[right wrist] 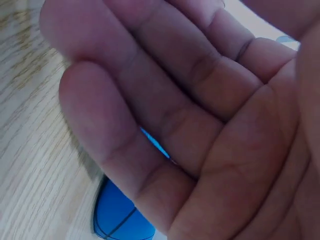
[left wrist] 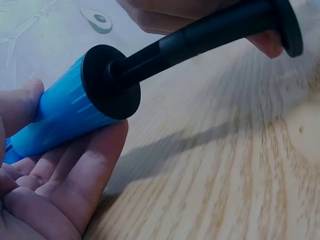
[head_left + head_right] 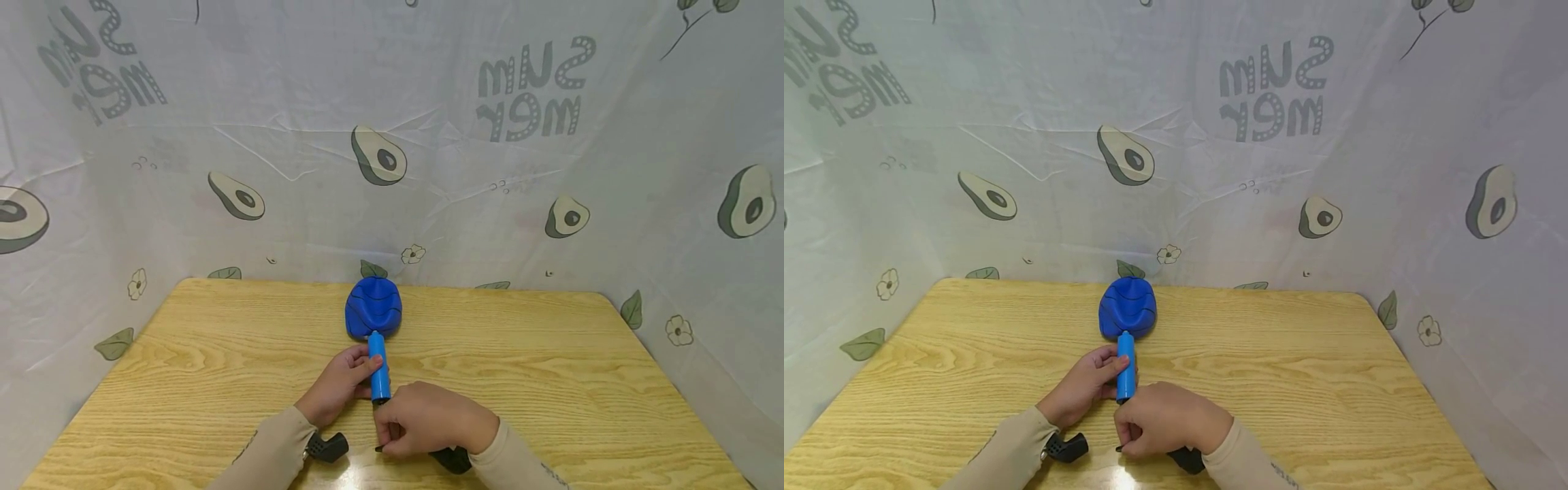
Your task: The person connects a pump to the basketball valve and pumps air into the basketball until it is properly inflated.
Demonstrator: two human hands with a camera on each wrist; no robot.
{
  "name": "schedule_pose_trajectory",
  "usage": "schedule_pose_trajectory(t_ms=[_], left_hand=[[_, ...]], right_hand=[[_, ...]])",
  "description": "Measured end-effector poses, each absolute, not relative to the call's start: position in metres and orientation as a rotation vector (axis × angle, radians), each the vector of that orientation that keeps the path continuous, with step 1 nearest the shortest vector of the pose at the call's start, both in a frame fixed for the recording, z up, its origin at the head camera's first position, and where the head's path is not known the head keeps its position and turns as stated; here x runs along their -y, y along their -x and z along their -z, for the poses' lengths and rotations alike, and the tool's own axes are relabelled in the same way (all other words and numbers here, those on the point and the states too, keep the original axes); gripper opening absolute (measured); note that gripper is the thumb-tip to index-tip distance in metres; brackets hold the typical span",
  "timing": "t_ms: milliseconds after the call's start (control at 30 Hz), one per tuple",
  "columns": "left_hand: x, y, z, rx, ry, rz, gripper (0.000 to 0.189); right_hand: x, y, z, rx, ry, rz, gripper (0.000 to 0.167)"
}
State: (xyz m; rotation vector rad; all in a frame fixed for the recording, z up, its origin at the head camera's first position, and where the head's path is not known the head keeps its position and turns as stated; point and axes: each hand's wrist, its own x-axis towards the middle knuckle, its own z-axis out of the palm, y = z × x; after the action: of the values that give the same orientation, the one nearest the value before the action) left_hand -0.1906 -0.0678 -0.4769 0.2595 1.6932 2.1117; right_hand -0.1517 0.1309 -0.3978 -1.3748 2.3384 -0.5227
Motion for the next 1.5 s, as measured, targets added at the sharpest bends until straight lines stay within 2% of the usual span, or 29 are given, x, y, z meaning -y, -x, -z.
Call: schedule_pose_trajectory(t_ms=[400,733,1000,1500], left_hand=[[0.067,0.190,0.478,-1.676,-0.258,-2.144,0.053],[0.068,0.191,0.477,-1.718,-0.244,-2.115,0.056],[0.068,0.190,0.478,-1.659,-0.278,-2.135,0.052],[0.068,0.190,0.479,-1.698,-0.302,-2.082,0.049]], right_hand=[[-0.136,0.159,0.396,-2.521,1.243,0.540,0.017],[-0.138,0.164,0.400,-2.627,1.273,0.541,0.017],[-0.136,0.165,0.401,-2.571,1.361,0.520,0.016],[-0.132,0.160,0.404,-2.543,1.362,0.421,0.015]])
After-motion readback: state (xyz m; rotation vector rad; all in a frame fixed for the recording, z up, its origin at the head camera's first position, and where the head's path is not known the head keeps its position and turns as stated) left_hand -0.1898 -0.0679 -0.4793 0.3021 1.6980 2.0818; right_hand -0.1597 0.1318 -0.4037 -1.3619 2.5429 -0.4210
